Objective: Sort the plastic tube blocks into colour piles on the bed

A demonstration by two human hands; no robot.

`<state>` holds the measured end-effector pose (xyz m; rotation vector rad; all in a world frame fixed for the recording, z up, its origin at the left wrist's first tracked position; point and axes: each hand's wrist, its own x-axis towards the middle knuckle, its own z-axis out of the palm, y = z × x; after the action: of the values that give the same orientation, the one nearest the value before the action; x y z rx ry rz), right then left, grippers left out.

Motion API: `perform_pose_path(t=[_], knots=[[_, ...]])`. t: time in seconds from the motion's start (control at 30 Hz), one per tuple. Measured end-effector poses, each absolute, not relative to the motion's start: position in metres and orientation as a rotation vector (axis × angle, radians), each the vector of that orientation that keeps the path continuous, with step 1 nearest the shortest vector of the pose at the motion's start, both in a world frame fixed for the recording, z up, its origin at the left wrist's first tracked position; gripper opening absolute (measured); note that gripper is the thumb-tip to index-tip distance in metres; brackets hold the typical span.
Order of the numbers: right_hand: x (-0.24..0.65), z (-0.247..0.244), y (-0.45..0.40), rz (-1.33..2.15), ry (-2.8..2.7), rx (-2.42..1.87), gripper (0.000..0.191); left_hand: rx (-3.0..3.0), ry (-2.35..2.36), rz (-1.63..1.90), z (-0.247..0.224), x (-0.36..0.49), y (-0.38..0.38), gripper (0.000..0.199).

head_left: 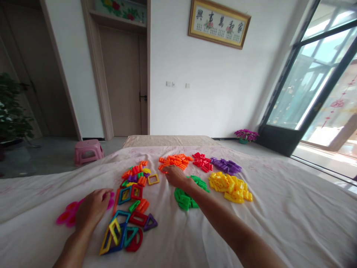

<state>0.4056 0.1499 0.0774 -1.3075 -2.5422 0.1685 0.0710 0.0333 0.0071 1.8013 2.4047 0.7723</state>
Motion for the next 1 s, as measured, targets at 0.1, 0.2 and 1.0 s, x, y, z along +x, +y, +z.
perform_pose_path(t=[0.1, 0.2, 1.0], knots=[[0.358, 0.066, 0.157, 0.240, -2.543, -1.298, 0.046, 1.806, 2.395, 0.761, 0.007, 0.070, 0.034, 0.042], [0.324, 0.061, 0.165, 0.266, -2.538, -1.307, 0.041, 1.823, 2.382, 0.756, 0.006, 0.070, 0.034, 0.042], [0.507, 0.076, 0.122, 0.211, -1.838, -1.286, 0.040, 1.803, 2.346, 0.700, -0.003, 0.060, 0.038, 0.045]])
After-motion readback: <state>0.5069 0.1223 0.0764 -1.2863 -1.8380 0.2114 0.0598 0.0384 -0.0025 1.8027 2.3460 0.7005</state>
